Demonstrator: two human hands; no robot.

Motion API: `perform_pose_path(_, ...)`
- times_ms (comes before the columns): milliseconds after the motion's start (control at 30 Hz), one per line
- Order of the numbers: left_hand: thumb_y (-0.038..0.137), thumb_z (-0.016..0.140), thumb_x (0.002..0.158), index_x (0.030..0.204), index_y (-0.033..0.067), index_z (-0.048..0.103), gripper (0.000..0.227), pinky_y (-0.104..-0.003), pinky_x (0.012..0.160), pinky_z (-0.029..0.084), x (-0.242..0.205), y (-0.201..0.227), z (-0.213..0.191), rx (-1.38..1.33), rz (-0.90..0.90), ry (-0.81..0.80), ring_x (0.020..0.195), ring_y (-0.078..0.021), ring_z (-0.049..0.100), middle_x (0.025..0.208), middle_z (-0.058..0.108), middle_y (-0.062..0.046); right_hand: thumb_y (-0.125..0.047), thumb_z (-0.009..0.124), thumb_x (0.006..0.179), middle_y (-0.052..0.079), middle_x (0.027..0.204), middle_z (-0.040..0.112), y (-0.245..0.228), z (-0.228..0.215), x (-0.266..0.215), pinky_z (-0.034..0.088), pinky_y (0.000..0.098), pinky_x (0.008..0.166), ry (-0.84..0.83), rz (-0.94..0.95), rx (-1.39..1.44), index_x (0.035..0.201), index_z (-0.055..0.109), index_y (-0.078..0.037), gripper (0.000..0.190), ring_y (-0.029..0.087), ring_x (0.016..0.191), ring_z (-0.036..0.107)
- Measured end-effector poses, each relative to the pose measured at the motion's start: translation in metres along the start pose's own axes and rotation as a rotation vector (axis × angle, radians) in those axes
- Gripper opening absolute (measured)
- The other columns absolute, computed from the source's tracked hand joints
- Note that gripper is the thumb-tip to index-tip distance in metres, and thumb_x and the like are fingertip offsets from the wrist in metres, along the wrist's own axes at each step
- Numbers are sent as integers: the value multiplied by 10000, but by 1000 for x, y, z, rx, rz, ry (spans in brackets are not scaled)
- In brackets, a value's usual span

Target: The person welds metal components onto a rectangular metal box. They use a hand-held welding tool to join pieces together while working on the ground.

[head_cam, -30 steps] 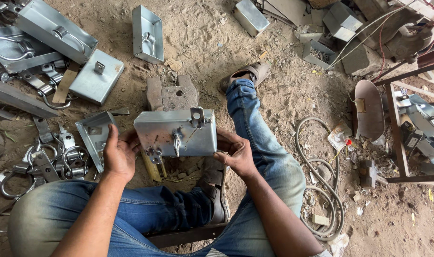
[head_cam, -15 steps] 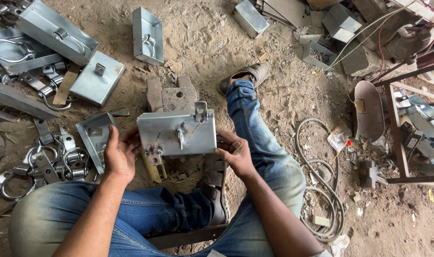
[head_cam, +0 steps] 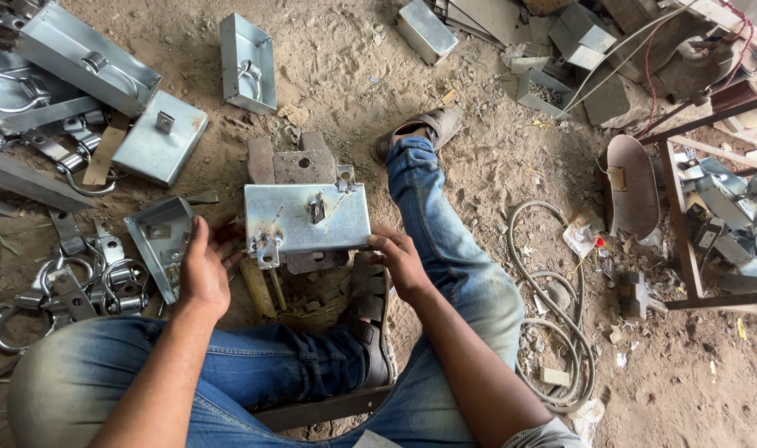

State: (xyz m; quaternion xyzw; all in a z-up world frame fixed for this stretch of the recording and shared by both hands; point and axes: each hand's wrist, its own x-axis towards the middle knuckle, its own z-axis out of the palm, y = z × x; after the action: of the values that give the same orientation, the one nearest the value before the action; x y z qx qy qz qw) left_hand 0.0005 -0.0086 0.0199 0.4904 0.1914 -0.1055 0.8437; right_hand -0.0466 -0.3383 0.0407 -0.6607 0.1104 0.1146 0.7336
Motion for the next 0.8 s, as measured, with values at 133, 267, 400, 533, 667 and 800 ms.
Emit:
perform_pose_path(133, 701, 525, 899, 1516, 91, 432, 872, -397, 960, 413, -2, -1, -1, 1, -40, -17, 1165, -215, 556, 1393, 572, -98, -341, 604, 946, 127, 1271, 684, -27, 9, -11, 535, 393, 928, 70, 37, -35, 1415, 574, -43, 557, 225, 1143, 645)
perform_pose_path(267, 717, 513, 888, 1592, 102, 219, 980, -418, 994, 410, -6, -1, 4, 15, -69, -39, 1218, -252, 515, 1520, 461, -117, -290, 623, 932, 121, 1390, 610, -59, -6, -29, 565, 424, 988, 233, -79, -77, 1416, 532, -45, 550, 268, 1200, 642)
perform_pose_path(400, 736, 484, 887, 1614, 91, 252, 998, -431, 1025, 436, -5, -3, 0, 59, -90, -14, 1257, -267, 532, 1499, 484, -143, -181, 646, 911, 195, 1282, 624, -78, -88, -85, 565, 468, 1009, 540, -283, 1, 1333, 591, 31, 475, 303, 1164, 648)
perform_pose_path(533, 727, 519, 910, 1602, 109, 295, 955, -400, 1012, 445, 5, -10, -13, 32, -64, 75, 1252, -245, 556, 1461, 520, -115, -229, 556, 989, 163, 1185, 695, -37, -159, -138, 580, 410, 898, 910, -192, 116, 1285, 640, -24, 370, 257, 1023, 716)
perform_pose_path(667, 693, 568, 914, 1322, 129, 608, 698, -299, 723, 475, 9, -5, -16, 80, 28, 287, 882, -141, 631, 1080, 666, -6, -260, 617, 1026, 154, 1054, 761, 33, -207, -185, 563, 375, 787, 1081, 149, -730, 1266, 705, -48, 332, 240, 909, 699)
perform_pose_path(800, 661, 559, 1049, 800, 134, 545, 584, -262, 526, 307, -2, 2, -20, 114, 108, 437, 553, -83, 393, 669, 459, 42, -251, 573, 959, 176, 1038, 745, 116, -227, -202, 571, 458, 750, 624, 540, -1122, 1235, 655, -102, 324, 326, 874, 711)
